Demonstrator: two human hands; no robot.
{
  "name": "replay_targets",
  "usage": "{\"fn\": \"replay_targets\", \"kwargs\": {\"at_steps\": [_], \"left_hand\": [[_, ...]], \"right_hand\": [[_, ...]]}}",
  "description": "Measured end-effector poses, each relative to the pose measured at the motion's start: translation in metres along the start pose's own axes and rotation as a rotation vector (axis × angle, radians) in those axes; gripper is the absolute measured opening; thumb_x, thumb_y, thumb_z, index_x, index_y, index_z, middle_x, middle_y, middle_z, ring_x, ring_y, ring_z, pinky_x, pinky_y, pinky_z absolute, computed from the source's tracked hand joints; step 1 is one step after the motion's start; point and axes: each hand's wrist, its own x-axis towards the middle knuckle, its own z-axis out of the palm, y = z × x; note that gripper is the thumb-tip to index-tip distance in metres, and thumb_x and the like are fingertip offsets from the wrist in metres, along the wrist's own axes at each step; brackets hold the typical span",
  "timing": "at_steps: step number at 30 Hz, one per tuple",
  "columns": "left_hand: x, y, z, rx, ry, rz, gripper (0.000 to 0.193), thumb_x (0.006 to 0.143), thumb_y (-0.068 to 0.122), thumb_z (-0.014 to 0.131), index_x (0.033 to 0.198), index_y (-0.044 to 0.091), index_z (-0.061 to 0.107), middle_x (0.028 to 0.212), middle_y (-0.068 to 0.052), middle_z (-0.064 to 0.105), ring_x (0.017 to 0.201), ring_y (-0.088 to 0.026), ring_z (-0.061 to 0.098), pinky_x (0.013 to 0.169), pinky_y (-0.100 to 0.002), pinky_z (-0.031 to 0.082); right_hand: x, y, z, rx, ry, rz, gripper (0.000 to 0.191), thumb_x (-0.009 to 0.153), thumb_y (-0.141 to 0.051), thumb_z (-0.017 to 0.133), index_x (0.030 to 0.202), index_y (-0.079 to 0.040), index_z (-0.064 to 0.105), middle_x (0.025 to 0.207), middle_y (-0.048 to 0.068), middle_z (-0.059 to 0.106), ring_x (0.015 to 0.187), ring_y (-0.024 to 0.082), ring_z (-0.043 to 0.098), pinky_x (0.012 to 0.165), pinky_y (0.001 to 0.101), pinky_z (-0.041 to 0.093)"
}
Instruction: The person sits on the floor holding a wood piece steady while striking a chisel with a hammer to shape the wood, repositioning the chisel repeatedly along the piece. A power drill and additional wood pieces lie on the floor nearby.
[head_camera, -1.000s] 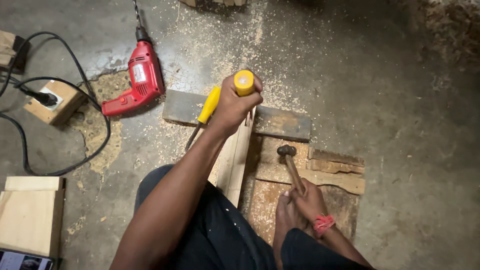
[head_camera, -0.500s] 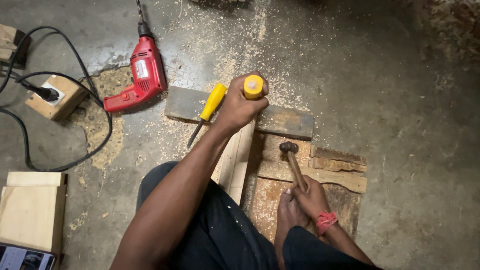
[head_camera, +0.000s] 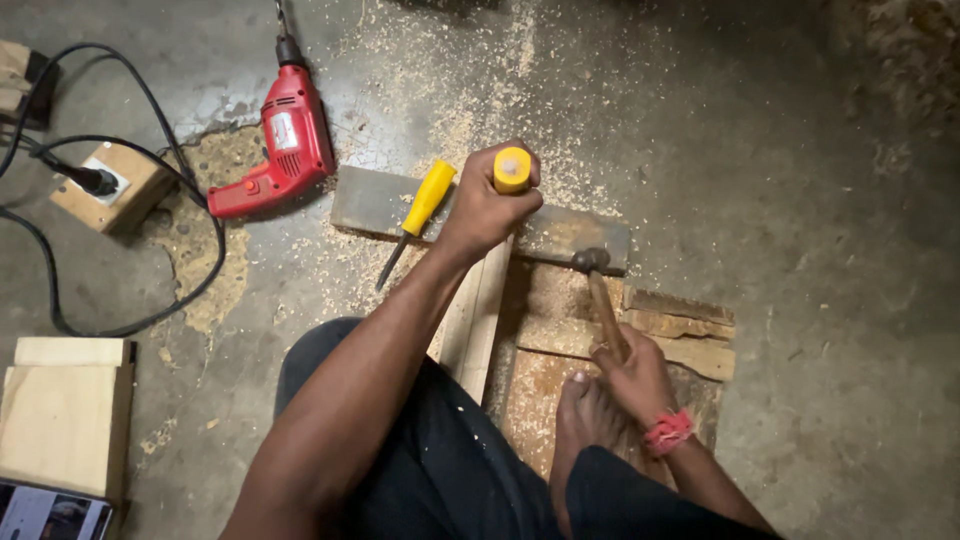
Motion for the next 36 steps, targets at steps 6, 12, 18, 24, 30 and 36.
{"fn": "replay_targets", "kwargs": {"at_steps": [6,12,18,24,30,36], "left_hand": [[-0.001,-0.005,0.004,-0.029,-0.061,0.008,0.024,0.074,-0.012,0.067,0.084,0.008,0.058,0.080,0.004,0.055,0.073,-0.005,0.054,0.065,-0.023,0.045],[0.000,-0.011,-0.002,-0.179,-0.016,-0.062,0.023,0.074,-0.012,0.063,0.083,0.008,0.058,0.084,0.002,0.059,0.073,-0.007,0.055,0.065,-0.025,0.047],[-0.001,-0.001,-0.022,-0.199,0.051,-0.149,0.021,0.079,-0.010,0.063,0.089,0.009,0.061,0.086,0.000,0.061,0.076,-0.008,0.059,0.067,-0.025,0.050],[-0.004,0.002,-0.018,-0.226,0.099,-0.134,0.019,0.079,-0.009,0.066,0.086,0.008,0.062,0.084,0.000,0.066,0.076,-0.009,0.062,0.066,-0.026,0.051],[-0.007,-0.001,-0.002,-0.049,0.051,-0.042,0.020,0.078,-0.010,0.069,0.084,0.007,0.060,0.081,0.002,0.061,0.075,-0.007,0.058,0.068,-0.024,0.050],[-0.007,0.000,0.001,-0.069,0.036,-0.025,0.022,0.078,-0.011,0.069,0.087,0.007,0.061,0.083,0.003,0.061,0.077,-0.006,0.058,0.069,-0.023,0.049]], "right_hand": [[0.013,-0.088,-0.043,-0.108,0.104,-0.298,0.025,0.085,-0.011,0.068,0.108,-0.001,0.068,0.061,0.002,0.054,0.057,0.013,0.052,0.052,0.0320,0.042],[0.021,-0.184,-0.086,-0.262,0.240,-0.674,0.010,0.095,-0.010,0.070,0.099,-0.002,0.065,0.058,0.001,0.055,0.046,0.012,0.055,0.047,0.0311,0.041],[0.013,-0.207,-0.089,-0.292,0.124,-0.769,0.012,0.089,-0.006,0.071,0.097,-0.002,0.065,0.064,0.005,0.060,0.051,0.011,0.059,0.049,0.0307,0.045],[-0.007,-0.183,-0.079,-0.241,0.134,-0.522,0.014,0.087,-0.007,0.074,0.095,0.001,0.066,0.057,0.009,0.055,0.049,0.012,0.054,0.047,0.0318,0.040],[-0.011,-0.174,-0.074,-0.179,0.118,-0.455,0.015,0.088,-0.008,0.072,0.100,0.000,0.067,0.057,0.006,0.057,0.050,0.009,0.055,0.047,0.0294,0.040],[-0.002,-0.184,-0.078,-0.251,0.123,-0.564,0.017,0.088,-0.008,0.073,0.101,0.000,0.065,0.062,0.011,0.058,0.052,0.017,0.061,0.050,0.0343,0.045]]}}
